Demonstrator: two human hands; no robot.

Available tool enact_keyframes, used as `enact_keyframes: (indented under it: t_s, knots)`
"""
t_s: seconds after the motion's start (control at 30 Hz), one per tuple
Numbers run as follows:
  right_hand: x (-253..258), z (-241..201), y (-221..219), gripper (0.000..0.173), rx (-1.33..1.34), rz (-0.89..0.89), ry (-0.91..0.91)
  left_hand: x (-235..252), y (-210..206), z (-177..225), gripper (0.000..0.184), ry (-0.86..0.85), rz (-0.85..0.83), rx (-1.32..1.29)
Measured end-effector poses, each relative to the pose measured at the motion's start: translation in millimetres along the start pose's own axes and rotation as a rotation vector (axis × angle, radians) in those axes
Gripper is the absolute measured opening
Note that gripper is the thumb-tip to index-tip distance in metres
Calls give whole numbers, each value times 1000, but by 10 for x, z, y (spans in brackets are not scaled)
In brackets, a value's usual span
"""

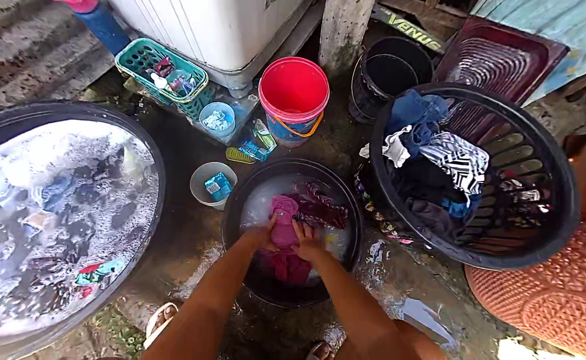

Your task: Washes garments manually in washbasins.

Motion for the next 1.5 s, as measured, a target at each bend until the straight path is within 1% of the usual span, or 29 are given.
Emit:
enact_keyframes:
  t_s: [0.07,0.1,0.17,0.23,0.3,0.33,0.4,0.43,0.47,0.5,0.53,0.57,0.63,0.67,0.7,0.77,0.8,0.87,0.9,0.93,1.0,1.07,1.1,1.17,1.23,1.3,1.33,1.4,1.5]
  knots:
    - [80,26,-147,86,24,-19,-56,106,59,-22,90,57,-72,80]
    - [98,47,-201,80,54,-27,-63,157,69,-37,81,75,-77,66]
    - [36,144,-309,64,108,-127,-64,123,23,-21,67,116,-6,-50]
    - [27,258,-395,58,52,-230,-49,-40,-100,-9,59,236,108,-177]
    - [40,325,-406,51,-12,-233,-54,-225,-190,35,55,366,175,-223]
    - [11,310,-343,50,-16,-216,-70,-295,-171,64,60,360,186,-237]
    - [-38,221,-97,57,-5,-113,-62,-346,-28,53,73,246,231,-339]
    - [-27,157,111,64,16,22,-45,-338,108,1,77,202,276,-435]
    - [6,112,268,68,48,114,-17,-377,265,-35,72,179,256,-533]
    - [24,75,376,66,94,150,23,-486,461,-39,61,174,241,-586]
    - [22,36,467,57,104,141,79,-625,685,-23,48,166,258,-610]
    - [-24,-2,558,47,106,101,134,-792,931,19,39,134,320,-628]
    - [-216,-83,793,38,115,21,203,-1109,1405,161,28,-5,475,-673]
    - [-368,-167,996,36,164,34,241,-1291,1642,297,25,-79,532,-683]
    - [-576,-291,1251,31,249,103,299,-1508,1862,471,24,-138,566,-675]
    - [-1130,-631,1784,21,472,329,504,-2004,2231,863,23,-235,641,-664]
    - [-1392,-825,1988,23,615,438,666,-2261,2396,1060,21,-291,691,-666]
    - [-1800,-1195,2201,31,841,523,962,-2785,2687,1428,17,-420,774,-689]
    - [-1904,-1344,2245,31,864,527,1022,-3045,2824,1569,14,-502,822,-705]
    - [-1965,-1451,2274,30,792,522,1014,-3298,2957,1665,10,-588,874,-725]
    - [-2007,-1546,2328,33,446,455,874,-3773,3234,1692,6,-714,997,-823]
    - [-2082,-1505,2436,36,128,403,722,-4153,3441,1525,12,-717,1166,-945]
    - [-2206,-1449,2563,35,26,450,680,-4254,3491,1400,14,-671,1251,-938]
    - [-2560,-1328,2908,38,-106,560,583,-4241,3517,1081,13,-520,1381,-828]
    - [-2808,-1247,3101,55,-251,596,467,-3958,3393,782,25,-351,1383,-730]
    - [-2711,-1213,3045,69,-345,588,387,-3505,3134,575,28,-227,1358,-648]
    - [-2527,-1159,2935,75,-370,552,340,-3202,2955,510,29,-149,1298,-607]
    - [-1961,-919,2591,83,-372,423,219,-2489,2499,439,32,38,1074,-510]
    - [-897,-309,1872,92,-320,220,50,-1343,1617,426,34,200,743,-347]
Point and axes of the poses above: each hand's wrist, its own x-axis towards the middle knuckle, its own y-axis out of the back of the hand, z = x × y, the point moved 7 cm from there along x, towards the middle knuckle, and after that the axes turned 8 degrees about z, right-handed, at the moved point
